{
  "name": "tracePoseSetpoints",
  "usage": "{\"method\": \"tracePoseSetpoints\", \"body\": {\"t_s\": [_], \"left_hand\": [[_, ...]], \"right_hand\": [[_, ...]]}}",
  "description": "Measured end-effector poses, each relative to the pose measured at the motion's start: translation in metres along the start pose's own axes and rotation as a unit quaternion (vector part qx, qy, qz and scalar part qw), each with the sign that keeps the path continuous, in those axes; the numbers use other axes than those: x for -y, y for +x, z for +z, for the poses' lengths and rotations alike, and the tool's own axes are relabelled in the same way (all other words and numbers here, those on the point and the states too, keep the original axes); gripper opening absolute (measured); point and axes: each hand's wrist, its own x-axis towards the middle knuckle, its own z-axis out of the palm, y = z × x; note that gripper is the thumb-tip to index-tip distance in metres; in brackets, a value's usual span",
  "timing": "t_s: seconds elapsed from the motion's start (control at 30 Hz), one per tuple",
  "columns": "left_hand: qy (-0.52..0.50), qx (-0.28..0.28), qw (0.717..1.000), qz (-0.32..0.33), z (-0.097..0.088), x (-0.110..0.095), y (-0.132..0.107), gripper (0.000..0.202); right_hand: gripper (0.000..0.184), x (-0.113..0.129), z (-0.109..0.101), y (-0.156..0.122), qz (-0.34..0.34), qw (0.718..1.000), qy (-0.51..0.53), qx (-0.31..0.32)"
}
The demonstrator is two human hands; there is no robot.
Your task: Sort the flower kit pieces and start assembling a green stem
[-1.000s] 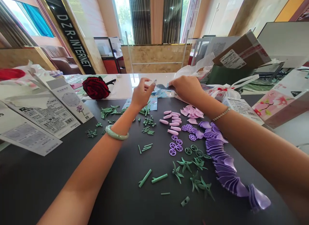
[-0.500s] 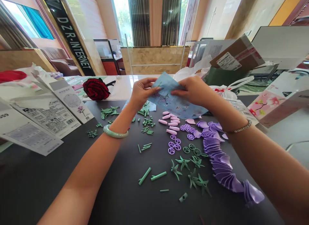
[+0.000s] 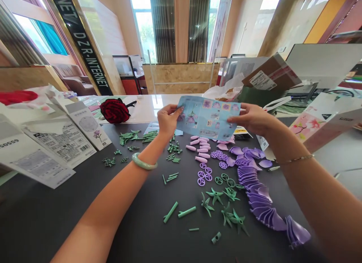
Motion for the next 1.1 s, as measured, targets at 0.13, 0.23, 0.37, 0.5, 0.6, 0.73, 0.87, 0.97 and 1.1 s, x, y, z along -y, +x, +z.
{"method": "tracePoseSetpoints", "body": {"t_s": [0.13,0.23,0.37,0.5,0.6,0.73,0.87,0.97,1.1], "left_hand": [[-0.014,0.010,1.000,-0.014,0.000,0.007,-0.003,0.014],[-0.026,0.033,0.999,-0.033,-0.005,0.011,0.000,0.025],[-0.029,0.070,0.994,-0.073,-0.018,0.014,0.006,0.038],[-0.023,0.117,0.987,-0.111,-0.037,0.011,0.013,0.033],[-0.019,0.180,0.975,-0.132,-0.047,0.000,0.018,0.030],[-0.014,0.246,0.959,-0.138,-0.043,-0.014,0.017,0.023],[-0.010,0.261,0.958,-0.122,-0.030,-0.017,0.010,0.010],[-0.006,0.259,0.960,-0.108,-0.026,-0.016,0.008,0.006],[-0.015,0.240,0.967,-0.089,-0.026,-0.012,0.006,0.005]], "right_hand": [[0.040,-0.007,-0.001,-0.002,0.036,0.999,0.001,0.000],[0.035,-0.007,-0.002,-0.004,0.016,0.999,0.021,-0.023],[0.032,-0.009,0.007,-0.009,-0.007,0.999,0.037,-0.035],[0.033,-0.013,0.020,-0.016,-0.022,0.999,0.023,-0.018],[0.030,-0.016,0.019,-0.021,-0.012,0.999,0.026,-0.020],[0.028,-0.018,0.011,-0.029,0.027,0.999,0.024,0.008],[0.031,-0.019,0.008,-0.035,0.060,0.997,0.033,0.044],[0.029,-0.021,0.008,-0.035,0.080,0.995,0.038,0.039],[0.025,-0.027,0.008,-0.030,0.003,1.000,0.028,0.011]]}}
